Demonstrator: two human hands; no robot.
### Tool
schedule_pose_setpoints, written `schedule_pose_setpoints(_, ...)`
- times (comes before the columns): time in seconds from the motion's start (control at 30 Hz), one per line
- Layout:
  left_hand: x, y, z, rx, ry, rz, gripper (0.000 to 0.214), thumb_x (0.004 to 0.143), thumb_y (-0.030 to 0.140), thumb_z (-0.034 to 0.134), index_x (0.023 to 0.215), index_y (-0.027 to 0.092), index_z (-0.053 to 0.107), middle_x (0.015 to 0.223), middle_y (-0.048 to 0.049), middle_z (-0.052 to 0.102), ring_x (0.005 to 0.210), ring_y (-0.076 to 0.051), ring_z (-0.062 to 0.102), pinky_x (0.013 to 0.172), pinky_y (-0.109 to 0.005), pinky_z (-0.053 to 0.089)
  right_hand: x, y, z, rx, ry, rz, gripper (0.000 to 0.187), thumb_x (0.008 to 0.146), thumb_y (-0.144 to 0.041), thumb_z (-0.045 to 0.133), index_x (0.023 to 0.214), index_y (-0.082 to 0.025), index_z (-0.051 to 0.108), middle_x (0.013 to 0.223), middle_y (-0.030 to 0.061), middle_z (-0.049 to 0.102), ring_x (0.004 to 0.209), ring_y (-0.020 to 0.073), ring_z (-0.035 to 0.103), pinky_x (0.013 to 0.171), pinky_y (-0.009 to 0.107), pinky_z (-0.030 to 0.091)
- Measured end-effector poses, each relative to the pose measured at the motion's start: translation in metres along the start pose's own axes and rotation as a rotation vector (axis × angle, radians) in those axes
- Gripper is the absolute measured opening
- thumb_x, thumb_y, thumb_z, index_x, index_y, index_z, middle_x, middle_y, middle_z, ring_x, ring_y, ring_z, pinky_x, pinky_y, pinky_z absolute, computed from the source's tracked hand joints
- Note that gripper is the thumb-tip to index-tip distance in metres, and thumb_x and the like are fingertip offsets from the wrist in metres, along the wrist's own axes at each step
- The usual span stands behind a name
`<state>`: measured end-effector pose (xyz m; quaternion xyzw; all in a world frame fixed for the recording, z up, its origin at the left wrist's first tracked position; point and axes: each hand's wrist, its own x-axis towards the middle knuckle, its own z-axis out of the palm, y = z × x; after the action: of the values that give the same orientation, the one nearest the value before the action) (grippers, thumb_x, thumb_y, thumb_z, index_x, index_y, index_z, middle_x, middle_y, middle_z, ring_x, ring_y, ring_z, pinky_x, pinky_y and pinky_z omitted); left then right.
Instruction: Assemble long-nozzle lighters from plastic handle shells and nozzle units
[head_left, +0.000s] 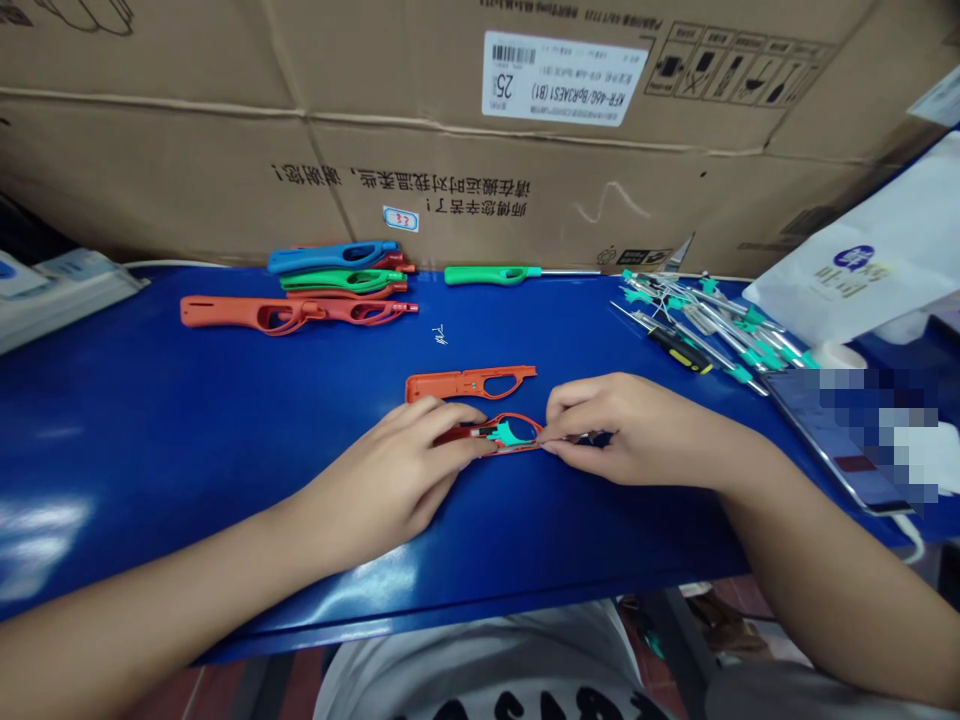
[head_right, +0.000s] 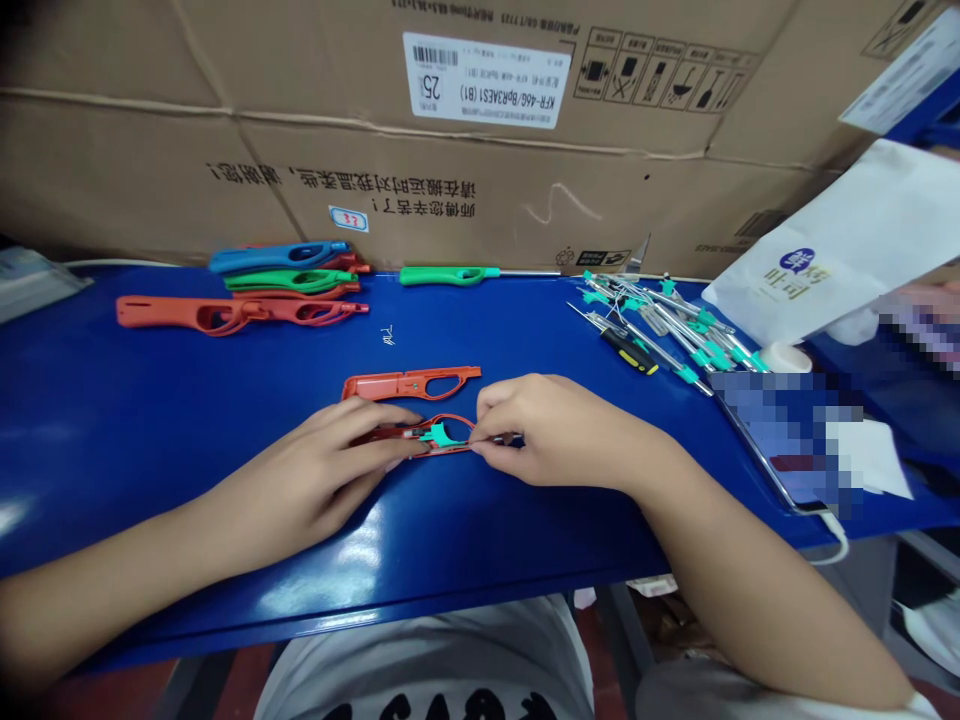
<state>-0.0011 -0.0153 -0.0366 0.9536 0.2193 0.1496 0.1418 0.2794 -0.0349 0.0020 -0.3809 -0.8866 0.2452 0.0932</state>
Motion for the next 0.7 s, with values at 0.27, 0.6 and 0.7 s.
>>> schedule_pose_setpoints(0.27, 0.000, 0.001, 0.000, 0.006, -0.001, -0.004, 0.040, 0.104, 0.014, 0.044, 0.137, 0.029, 0.060, 0.133, -0.0075, 0.062, 0.120, -0.025, 0.057, 0.097, -0.042, 0.052, 0.001, 0.000, -0.001, -0.032, 0.000, 0.006, 0.020, 0.092, -0.015, 0.061, 0.098, -0.021, 0.079, 0.093, 0.0030, 0.071, 0.078, 0.0145, 0.064, 0.070, 0.027, 0.046)
schedule_pose_setpoints(0.6, -0.001, 0.000, 0.001, 0.006, -0.003, -0.017, 0.041, 0.102, 0.012, 0.045, 0.135, 0.029, 0.062, 0.133, -0.0084, 0.061, 0.118, -0.027, 0.058, 0.096, -0.044, 0.052, -0.008, 0.008, -0.016, -0.033, 0.007, 0.063, 0.019, 0.087, -0.012, 0.062, 0.094, -0.023, 0.077, 0.093, 0.0022, 0.072, 0.081, 0.0157, 0.065, 0.072, 0.027, 0.046)
schedule_pose_setpoints(0.7, -0.001, -0.001, 0.001, 0.004, 0.001, -0.019, 0.040, 0.102, 0.012, 0.045, 0.134, 0.028, 0.063, 0.133, -0.0088, 0.062, 0.118, -0.027, 0.058, 0.095, -0.044, 0.052, -0.009, 0.011, -0.017, -0.045, -0.014, 0.073, 0.018, 0.088, -0.014, 0.062, 0.097, -0.023, 0.076, 0.096, 0.0023, 0.071, 0.083, 0.0157, 0.065, 0.073, 0.027, 0.045)
